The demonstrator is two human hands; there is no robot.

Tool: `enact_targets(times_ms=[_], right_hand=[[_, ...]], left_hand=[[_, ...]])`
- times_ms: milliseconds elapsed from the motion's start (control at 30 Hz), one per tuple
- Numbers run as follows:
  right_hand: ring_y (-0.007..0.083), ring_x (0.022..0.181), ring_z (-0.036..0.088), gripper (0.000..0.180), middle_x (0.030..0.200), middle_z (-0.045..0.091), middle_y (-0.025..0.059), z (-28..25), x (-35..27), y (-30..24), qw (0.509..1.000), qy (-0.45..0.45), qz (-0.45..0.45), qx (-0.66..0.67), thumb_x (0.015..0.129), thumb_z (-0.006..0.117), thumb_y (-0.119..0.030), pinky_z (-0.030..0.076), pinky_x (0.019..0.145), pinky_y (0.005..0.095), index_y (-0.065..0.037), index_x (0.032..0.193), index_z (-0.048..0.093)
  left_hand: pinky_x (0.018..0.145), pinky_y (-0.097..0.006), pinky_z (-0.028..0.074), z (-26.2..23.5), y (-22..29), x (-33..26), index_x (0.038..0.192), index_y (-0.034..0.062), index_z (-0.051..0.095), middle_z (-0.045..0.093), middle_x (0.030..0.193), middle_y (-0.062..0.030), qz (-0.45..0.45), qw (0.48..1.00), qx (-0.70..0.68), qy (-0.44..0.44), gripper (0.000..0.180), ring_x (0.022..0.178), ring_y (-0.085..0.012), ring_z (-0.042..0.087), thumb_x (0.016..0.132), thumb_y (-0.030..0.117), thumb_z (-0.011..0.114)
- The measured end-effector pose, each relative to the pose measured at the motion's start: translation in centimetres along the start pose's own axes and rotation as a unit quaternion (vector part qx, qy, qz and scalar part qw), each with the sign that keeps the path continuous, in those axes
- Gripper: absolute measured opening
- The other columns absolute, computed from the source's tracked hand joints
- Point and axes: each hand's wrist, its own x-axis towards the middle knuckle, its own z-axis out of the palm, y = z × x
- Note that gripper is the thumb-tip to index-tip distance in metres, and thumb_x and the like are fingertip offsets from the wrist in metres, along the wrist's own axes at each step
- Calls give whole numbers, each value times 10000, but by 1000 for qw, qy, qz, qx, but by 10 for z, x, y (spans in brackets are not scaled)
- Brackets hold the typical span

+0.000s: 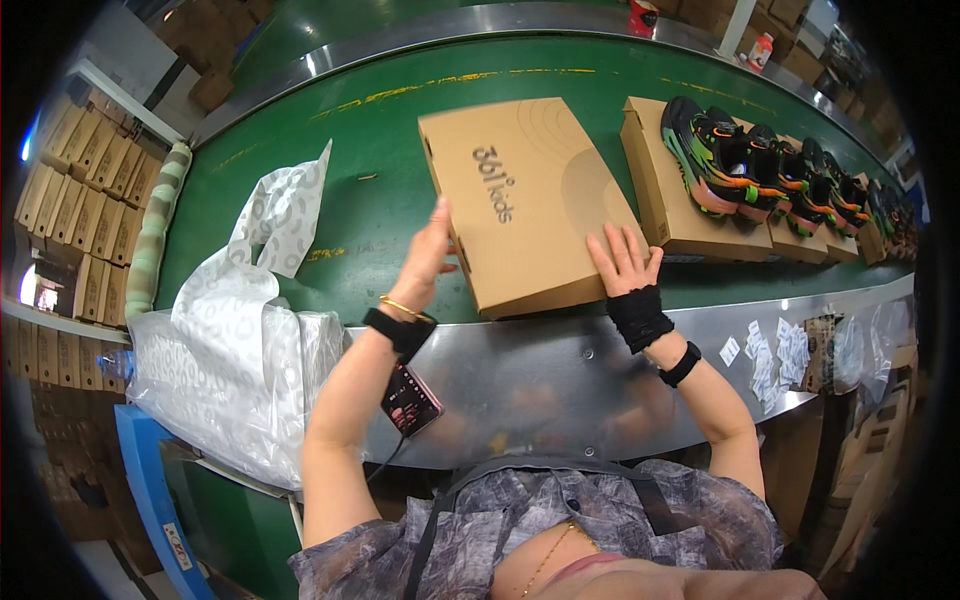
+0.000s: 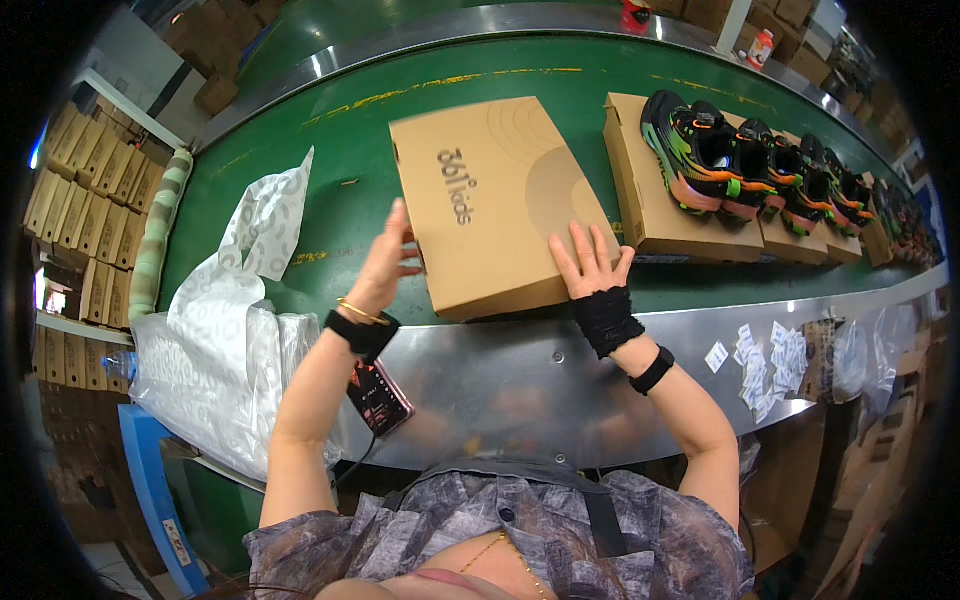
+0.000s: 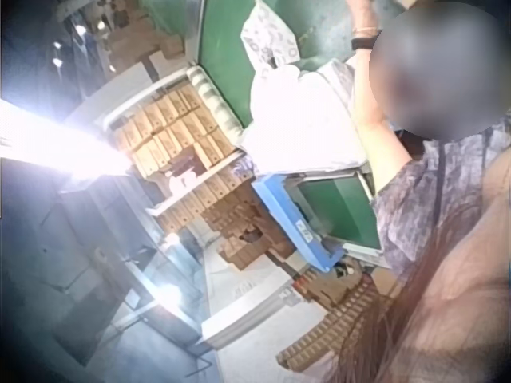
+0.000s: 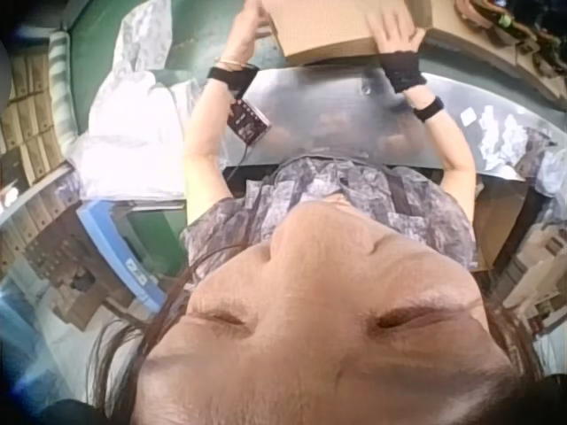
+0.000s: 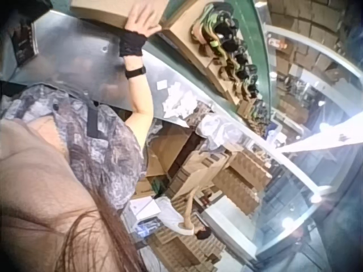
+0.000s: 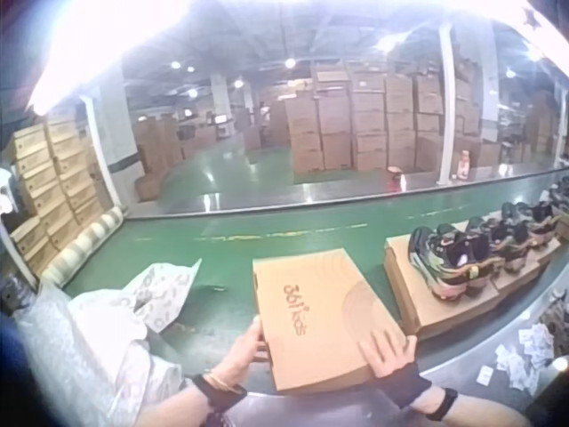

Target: Packing pairs of athletic shoes into boxes with tissue paper on a factory conveyor line.

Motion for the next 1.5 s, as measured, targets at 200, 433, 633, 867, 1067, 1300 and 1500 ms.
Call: enact_targets(times_ms=[200,433,633,867,1067,1300,1500], right_hand=[[272,1088,431,442,1199,453,96,8,-2,0,999,-1,-39,-13,746,480,-83,323,746,505,-212,1169,472],[299,1098,440,384,1184,469,109,-39,24,-1,995,-79,-24,59,754,466,-90,324,766,555,-166,1130,498],[268,1037,495,393,1111,522,99,-109,33,6,994,-1,-53,92,681,490,-32,331,786,510,-92,1067,528],[249,916,532,455,1101,515,117,-102,40,70,975,191,-63,90,549,610,-107,382,708,353,-133,1001,564],[271,1056,474,510,1208,446,133,-55,43,189,986,-17,113,-125,643,651,-309,398,815,358,-162,1114,519],[302,1005,522,566,1050,558,197,-48,73,211,952,-248,179,26,694,603,-420,394,858,371,-105,1154,505],[277,991,537,555,1041,569,175,-40,78,201,932,-293,194,92,697,609,-401,408,845,334,-54,1121,522]], left_hand=[[598,-311,466,4,-40,25,984,-43,499,555,919,-133,-40,999,8,24,588,854,-190,541,736,483,586],[761,-298,451,8,-41,27,1101,38,479,554,1026,-95,-45,962,-257,-81,565,916,-196,545,737,464,553],[745,-296,477,9,-11,-28,1094,-5,474,569,977,-125,-54,968,-233,-78,547,851,-208,580,760,427,507],[653,-281,494,-97,-12,-138,873,124,487,550,913,-56,179,954,-227,79,233,805,-164,560,879,330,378],[908,-369,368,-189,-17,-299,1109,64,450,517,1068,-80,267,797,-533,-103,430,1021,-199,475,792,349,502],[936,-554,242,-210,-71,-371,1344,96,53,108,1362,-213,268,509,-578,578,1060,1214,-389,242,596,593,615],[983,-406,243,-249,-73,-281,1320,33,214,197,1344,-245,188,810,164,531,823,1225,-370,258,732,459,599]])
